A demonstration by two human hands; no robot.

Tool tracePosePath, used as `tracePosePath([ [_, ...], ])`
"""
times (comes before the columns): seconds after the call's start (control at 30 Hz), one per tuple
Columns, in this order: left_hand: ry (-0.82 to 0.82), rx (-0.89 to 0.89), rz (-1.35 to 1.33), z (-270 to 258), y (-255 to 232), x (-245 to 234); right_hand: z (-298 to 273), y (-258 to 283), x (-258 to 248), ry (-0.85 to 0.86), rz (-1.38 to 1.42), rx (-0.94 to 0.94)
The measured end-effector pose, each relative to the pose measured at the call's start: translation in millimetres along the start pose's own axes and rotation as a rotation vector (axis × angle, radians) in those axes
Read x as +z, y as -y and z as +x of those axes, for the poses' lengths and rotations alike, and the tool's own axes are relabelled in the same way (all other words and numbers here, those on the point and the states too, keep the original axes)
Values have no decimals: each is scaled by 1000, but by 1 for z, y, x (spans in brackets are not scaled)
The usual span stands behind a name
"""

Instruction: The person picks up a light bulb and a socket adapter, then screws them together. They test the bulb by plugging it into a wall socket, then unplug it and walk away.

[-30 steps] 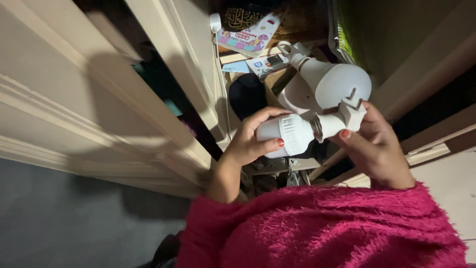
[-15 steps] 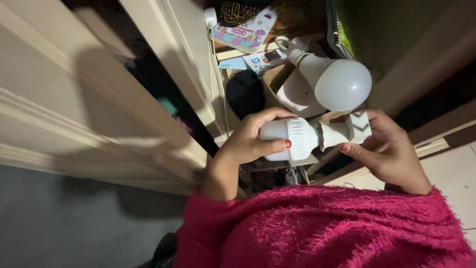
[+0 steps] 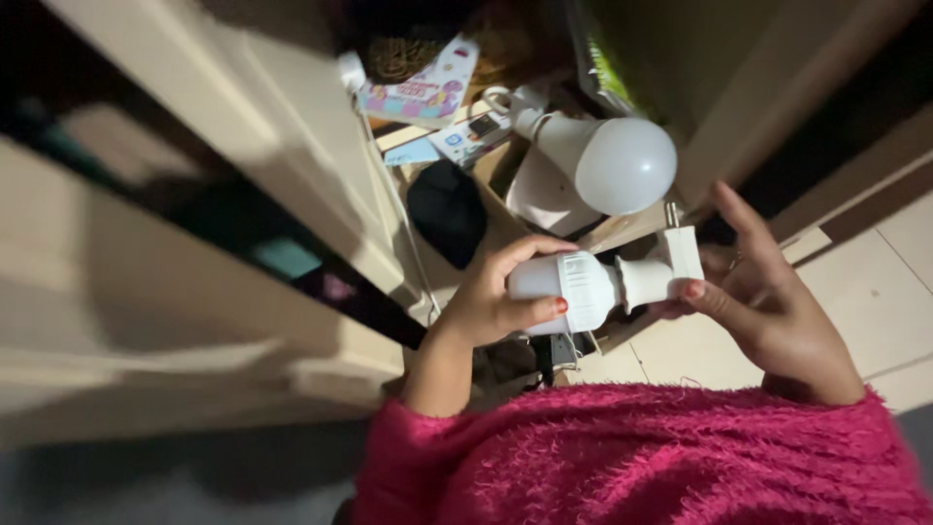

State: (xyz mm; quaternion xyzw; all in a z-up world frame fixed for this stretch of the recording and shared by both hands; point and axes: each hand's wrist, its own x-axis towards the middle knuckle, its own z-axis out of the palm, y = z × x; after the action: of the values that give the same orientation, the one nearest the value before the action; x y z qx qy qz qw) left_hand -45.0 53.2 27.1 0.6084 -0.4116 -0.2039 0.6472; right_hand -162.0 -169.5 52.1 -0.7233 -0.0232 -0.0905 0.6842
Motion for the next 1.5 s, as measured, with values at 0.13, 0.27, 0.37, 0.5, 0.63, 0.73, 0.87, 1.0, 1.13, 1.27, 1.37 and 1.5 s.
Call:
tracePosePath([
  [0.13,71,6,-71,2,8,1,-11,2,-3,-30,-45,153],
  [0.27,149,-39,-173,3,14,7,-32,-9,-17,66,-133,197],
  [0.37,187,-50,-188,2,11,13,-49,-25,-29,-42,-388,387],
  [0.5,274,3,-113,8,5,22,-62,-39,-37,-138,-541,279],
  [0.63,290,-46,-141,15,4,43,-82,-29,-38,-256,-267,173],
  [0.73,312,-100,-264,20,10,66,-95,-11,-43,-333,-202,274],
  [0.87,354,-192,-387,32,24,95,-119,15,-68,-180,-29,368],
  [1.0,405,-234,-447,44,43,134,-154,24,-93,79,-272,177],
  [1.13,564,-297,-509,49,58,182,-190,28,-104,-233,-481,629],
  [1.27,573,-412,-673,49,65,227,-217,39,-109,-453,-417,500],
  [1.37,493,-521,-760,53,66,260,-239,50,-120,-283,-361,59],
  [1.5,462,-657,-795,60,64,290,-274,43,-139,-371,24,222],
])
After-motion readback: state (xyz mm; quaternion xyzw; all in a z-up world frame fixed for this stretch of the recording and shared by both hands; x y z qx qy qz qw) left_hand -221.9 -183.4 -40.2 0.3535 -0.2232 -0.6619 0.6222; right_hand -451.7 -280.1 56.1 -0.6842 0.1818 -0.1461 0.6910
